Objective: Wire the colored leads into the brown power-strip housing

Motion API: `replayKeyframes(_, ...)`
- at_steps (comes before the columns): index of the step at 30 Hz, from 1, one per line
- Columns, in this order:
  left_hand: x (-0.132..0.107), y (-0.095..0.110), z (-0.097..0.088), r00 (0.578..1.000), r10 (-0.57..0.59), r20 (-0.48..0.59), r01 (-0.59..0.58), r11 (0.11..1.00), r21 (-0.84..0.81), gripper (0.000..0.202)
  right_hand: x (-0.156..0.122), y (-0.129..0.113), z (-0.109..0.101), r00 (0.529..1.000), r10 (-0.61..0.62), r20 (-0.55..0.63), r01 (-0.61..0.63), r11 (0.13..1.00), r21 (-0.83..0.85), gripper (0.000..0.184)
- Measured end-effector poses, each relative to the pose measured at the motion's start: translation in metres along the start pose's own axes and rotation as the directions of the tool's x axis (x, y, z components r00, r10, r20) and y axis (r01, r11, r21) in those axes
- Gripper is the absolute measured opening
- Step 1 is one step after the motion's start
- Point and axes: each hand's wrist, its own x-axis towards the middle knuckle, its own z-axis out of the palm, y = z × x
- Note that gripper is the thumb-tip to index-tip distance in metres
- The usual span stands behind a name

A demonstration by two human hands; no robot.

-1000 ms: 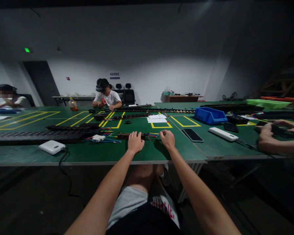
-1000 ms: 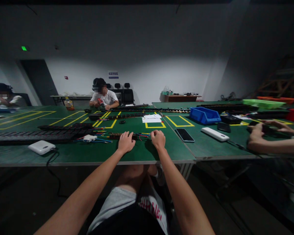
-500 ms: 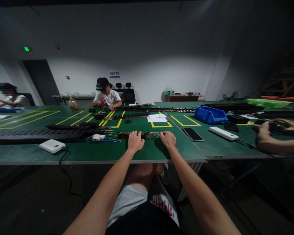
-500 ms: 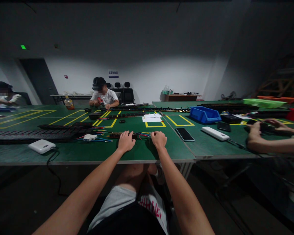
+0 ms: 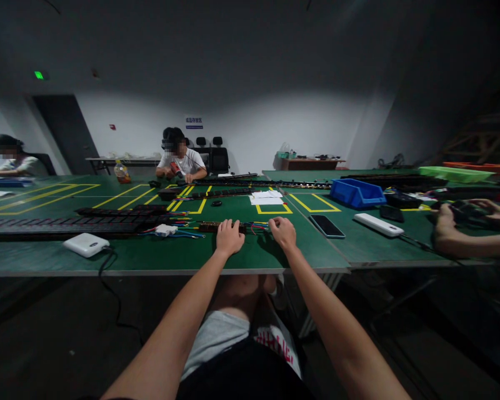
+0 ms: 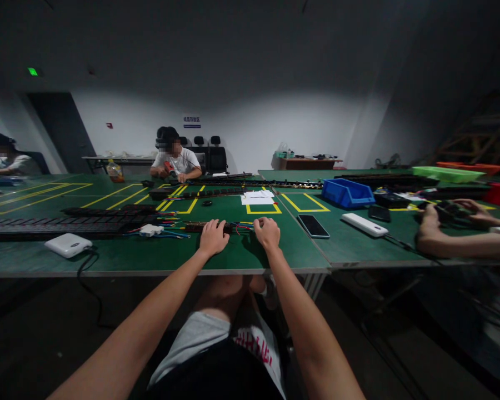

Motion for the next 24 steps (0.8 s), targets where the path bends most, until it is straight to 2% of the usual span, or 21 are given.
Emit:
replayKeyframes(2,0.0003,-0.0004,0.0007,1.000,0.003,0.000,-0.003,1.000,-0.007,0.055,-0.0006,-0.0009,-0.0015,1.000,0.003,0.010,-0.002,1.000,-0.031,0.045)
replayKeyframes(7,0.0004,-0.0006,0.0012,1.000,0.008,-0.005,-0.009,1.000,-0.012,0.055,-0.0011,-0.0033,-0.0029,0.988,0.024,0.152,-0.010,0.996,-0.091,0.055)
replayKeyframes(12,0.0005,-0.0004,0.0002,1.000,0.011,-0.006,-0.011,1.000,-0.006,0.055,-0.0017,-0.0038,-0.0037,0.992,0.111,0.060,-0.104,0.988,-0.118,0.055)
replayKeyframes(14,0.0004,-0.0002,-0.0007,1.000,0.011,-0.003,-0.011,1.000,-0.004,0.055,-0.0013,-0.0033,-0.0042,0.989,0.132,0.066,-0.125,0.988,-0.093,0.055)
replayKeyframes(17,0.0001,0.0006,-0.0030,1.000,0.006,0.005,-0.006,1.000,0.001,0.056,0.0003,-0.0021,-0.0038,0.992,0.066,0.105,-0.068,0.998,0.011,0.055)
replayKeyframes(21,-0.0004,0.0023,-0.0059,1.000,0.000,0.011,0.000,1.000,0.001,0.056,0.0024,0.0005,-0.0010,0.998,-0.060,0.034,0.055,0.989,0.139,0.046)
replayKeyframes(24,-0.0004,0.0030,-0.0065,1.000,0.002,0.006,-0.002,1.000,0.007,0.055,0.0025,0.0028,0.0018,0.999,-0.048,-0.008,0.049,0.991,0.124,0.045)
